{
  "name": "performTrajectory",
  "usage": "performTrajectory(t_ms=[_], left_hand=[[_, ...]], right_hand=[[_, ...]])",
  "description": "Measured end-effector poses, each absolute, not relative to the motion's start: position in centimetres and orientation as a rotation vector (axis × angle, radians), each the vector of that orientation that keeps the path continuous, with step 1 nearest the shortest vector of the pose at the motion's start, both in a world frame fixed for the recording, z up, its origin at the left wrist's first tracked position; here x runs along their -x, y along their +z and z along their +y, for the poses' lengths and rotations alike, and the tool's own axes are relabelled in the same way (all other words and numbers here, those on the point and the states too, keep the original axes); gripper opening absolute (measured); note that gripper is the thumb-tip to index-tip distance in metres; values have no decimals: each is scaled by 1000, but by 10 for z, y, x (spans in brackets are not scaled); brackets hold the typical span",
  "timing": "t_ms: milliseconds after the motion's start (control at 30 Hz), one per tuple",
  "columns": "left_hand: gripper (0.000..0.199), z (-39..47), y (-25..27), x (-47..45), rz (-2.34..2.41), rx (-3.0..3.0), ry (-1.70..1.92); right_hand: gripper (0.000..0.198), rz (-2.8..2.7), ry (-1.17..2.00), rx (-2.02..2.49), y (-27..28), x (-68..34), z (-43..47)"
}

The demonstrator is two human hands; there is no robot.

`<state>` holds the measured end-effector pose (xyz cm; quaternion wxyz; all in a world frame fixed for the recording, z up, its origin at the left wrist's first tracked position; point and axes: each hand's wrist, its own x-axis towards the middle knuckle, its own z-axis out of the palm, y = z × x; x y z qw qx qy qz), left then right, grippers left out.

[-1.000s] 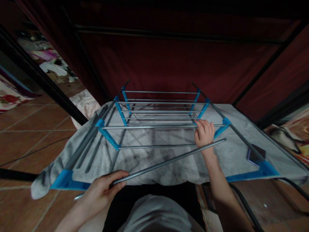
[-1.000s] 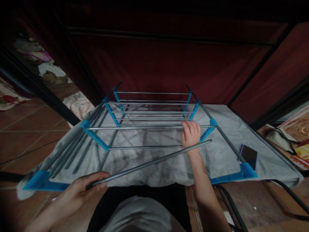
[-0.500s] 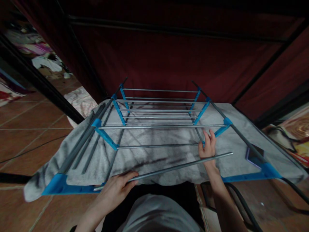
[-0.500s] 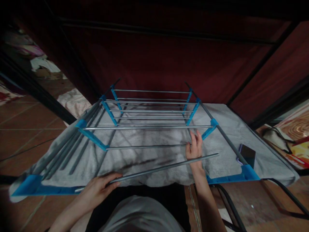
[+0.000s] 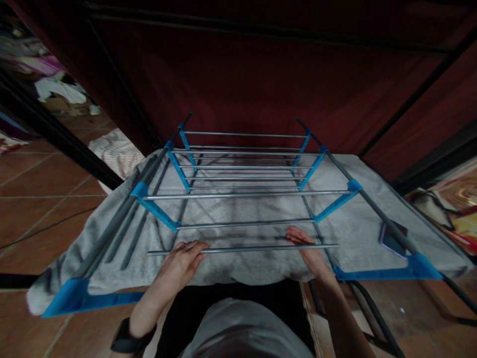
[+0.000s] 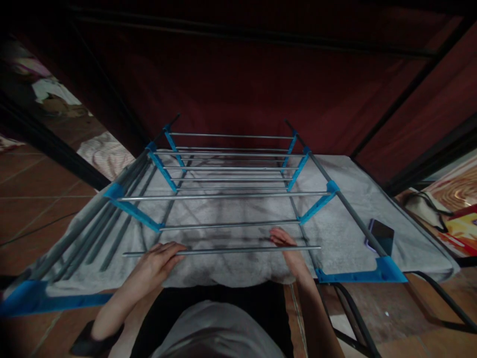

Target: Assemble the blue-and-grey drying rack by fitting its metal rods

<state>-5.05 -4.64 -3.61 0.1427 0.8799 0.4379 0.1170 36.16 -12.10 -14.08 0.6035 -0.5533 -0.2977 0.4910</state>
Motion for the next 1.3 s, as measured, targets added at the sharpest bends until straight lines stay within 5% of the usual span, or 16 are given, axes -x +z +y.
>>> performTrajectory(t_ms=[233,500,1300], left_hand=[[35,-21,-52,64,1282,-2548,413],[32,-11,-79,60,1309,-2590,307],[36,-9,-122,23,1283,-2662,382]], right_hand=[[41,-321,1247,923,-138,-371,-130],[15,-159,1149,944,-156,-371,-122],[14,-119,915,1151,-169,-394,-119]])
